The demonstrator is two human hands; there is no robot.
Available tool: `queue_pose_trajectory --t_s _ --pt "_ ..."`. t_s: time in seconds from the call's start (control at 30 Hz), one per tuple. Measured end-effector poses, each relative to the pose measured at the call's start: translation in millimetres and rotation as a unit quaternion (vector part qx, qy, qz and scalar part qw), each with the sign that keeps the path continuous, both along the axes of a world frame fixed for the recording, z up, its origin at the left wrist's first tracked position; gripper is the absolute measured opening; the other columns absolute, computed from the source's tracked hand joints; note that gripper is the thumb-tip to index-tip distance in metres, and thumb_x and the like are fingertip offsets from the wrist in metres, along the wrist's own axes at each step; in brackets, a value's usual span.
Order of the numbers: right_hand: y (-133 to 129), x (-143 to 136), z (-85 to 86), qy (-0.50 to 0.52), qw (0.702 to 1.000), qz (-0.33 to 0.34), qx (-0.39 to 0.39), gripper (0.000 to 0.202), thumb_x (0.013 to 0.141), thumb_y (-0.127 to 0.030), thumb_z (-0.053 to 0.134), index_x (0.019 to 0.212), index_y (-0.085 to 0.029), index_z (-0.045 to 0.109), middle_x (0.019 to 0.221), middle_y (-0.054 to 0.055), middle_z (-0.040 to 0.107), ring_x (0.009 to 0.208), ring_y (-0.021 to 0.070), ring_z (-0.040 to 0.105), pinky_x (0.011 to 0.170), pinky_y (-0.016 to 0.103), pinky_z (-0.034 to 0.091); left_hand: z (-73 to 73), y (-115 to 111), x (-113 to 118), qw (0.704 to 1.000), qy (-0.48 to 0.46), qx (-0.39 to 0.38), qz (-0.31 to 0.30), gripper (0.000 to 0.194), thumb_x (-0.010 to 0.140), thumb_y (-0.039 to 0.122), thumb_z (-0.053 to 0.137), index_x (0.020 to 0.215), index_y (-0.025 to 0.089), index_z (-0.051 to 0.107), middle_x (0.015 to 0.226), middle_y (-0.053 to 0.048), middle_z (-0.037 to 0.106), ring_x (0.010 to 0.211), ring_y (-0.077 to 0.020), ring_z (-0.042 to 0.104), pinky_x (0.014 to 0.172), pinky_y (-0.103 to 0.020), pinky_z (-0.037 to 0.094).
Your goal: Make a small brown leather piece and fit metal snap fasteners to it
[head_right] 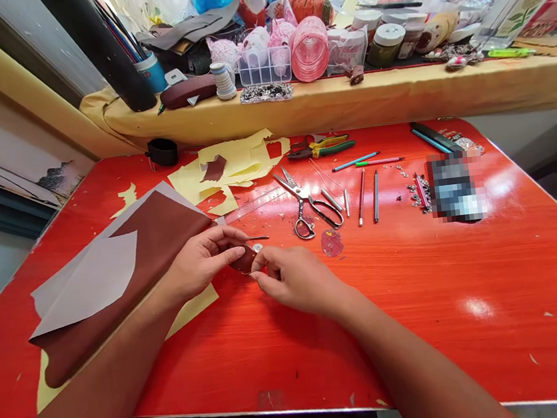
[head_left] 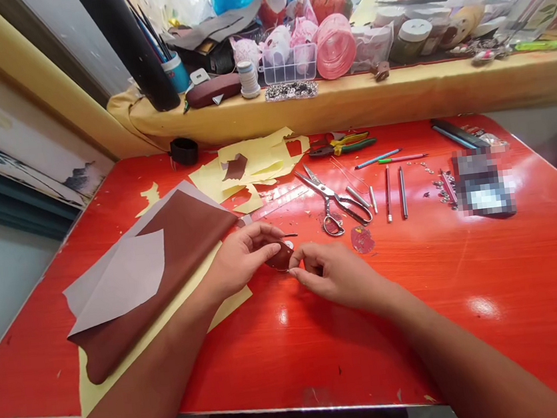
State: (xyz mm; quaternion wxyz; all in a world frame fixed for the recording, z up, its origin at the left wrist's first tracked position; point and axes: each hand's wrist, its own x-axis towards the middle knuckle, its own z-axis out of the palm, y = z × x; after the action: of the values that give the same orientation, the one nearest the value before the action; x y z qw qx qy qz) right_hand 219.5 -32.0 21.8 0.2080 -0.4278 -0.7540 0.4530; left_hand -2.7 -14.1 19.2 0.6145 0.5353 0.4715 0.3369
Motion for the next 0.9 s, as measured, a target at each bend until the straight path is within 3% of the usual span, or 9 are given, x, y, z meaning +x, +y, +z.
queue_pose_trajectory --t_s 0.23,0.47,0.6,0.77,0.9 --pt "1.3 0.4 -8.0 -0.027 0.997 -0.036 0.061 0.01 0.097 -0.028 0.06 0.098 -0.021 0.066 0.059 -0.007 0.055 0.051 0.0112 0.046 0.058 0.026 0.032 -7.9 -3.9 -2.7 1.0 -0.017 0.006 -0.01 0.016 0.093 0.031 0.07 0.104 0.018 0.069 0.082 -0.001 0.069 0.076 -0.015 0.065 0.075 -0.03 0.056" --pt "2.4 -0.2 -12.7 -0.042 0.995 -0.047 0.075 0.011 0.099 -0.031 0.061 0.098 -0.022 0.067 0.057 -0.006 0.055 0.05 0.0122 0.047 0.057 0.026 0.032 -5.7 -6.9 0.0 0.998 -0.037 -0.04 -0.009 0.028 0.085 0.028 0.078 0.109 0.017 0.07 0.106 -0.007 0.074 0.089 -0.0185 0.071 0.078 -0.031 0.058" --pt "2.7 0.3 -12.8 -0.042 0.995 -0.045 0.073 0.011 0.099 -0.031 0.061 0.099 -0.022 0.066 0.058 -0.006 0.057 0.051 0.0124 0.048 0.058 0.026 0.032 -6.8 -8.8 2.0 0.998 -0.02 -0.058 -0.011 0.034 0.086 0.027 0.077 0.118 0.017 0.072 0.092 -0.005 0.075 0.074 -0.0156 0.067 0.063 -0.027 0.053" --pt "1.7 0.7 -11.5 -0.054 0.995 -0.037 0.072 0.011 0.099 -0.03 0.061 0.099 -0.021 0.067 0.06 -0.005 0.058 0.052 0.0125 0.049 0.059 0.026 0.032 -8.1 -8.8 5.1 0.998 0.014 -0.053 0.005 0.033 0.084 0.024 0.075 0.116 0.017 0.075 0.092 -0.006 0.078 0.077 -0.0169 0.069 0.065 -0.027 0.055" --pt "1.0 0.7 -10.1 -0.076 0.994 -0.027 0.077 0.011 0.099 -0.03 0.061 0.099 -0.022 0.068 0.061 -0.005 0.06 0.053 0.013 0.049 0.059 0.027 0.031 -9.4 -8.7 5.7 0.999 0.027 -0.046 0.01 0.028 0.086 0.025 0.073 0.112 0.015 0.074 0.078 -0.002 0.074 0.067 -0.0145 0.065 0.061 -0.026 0.052"
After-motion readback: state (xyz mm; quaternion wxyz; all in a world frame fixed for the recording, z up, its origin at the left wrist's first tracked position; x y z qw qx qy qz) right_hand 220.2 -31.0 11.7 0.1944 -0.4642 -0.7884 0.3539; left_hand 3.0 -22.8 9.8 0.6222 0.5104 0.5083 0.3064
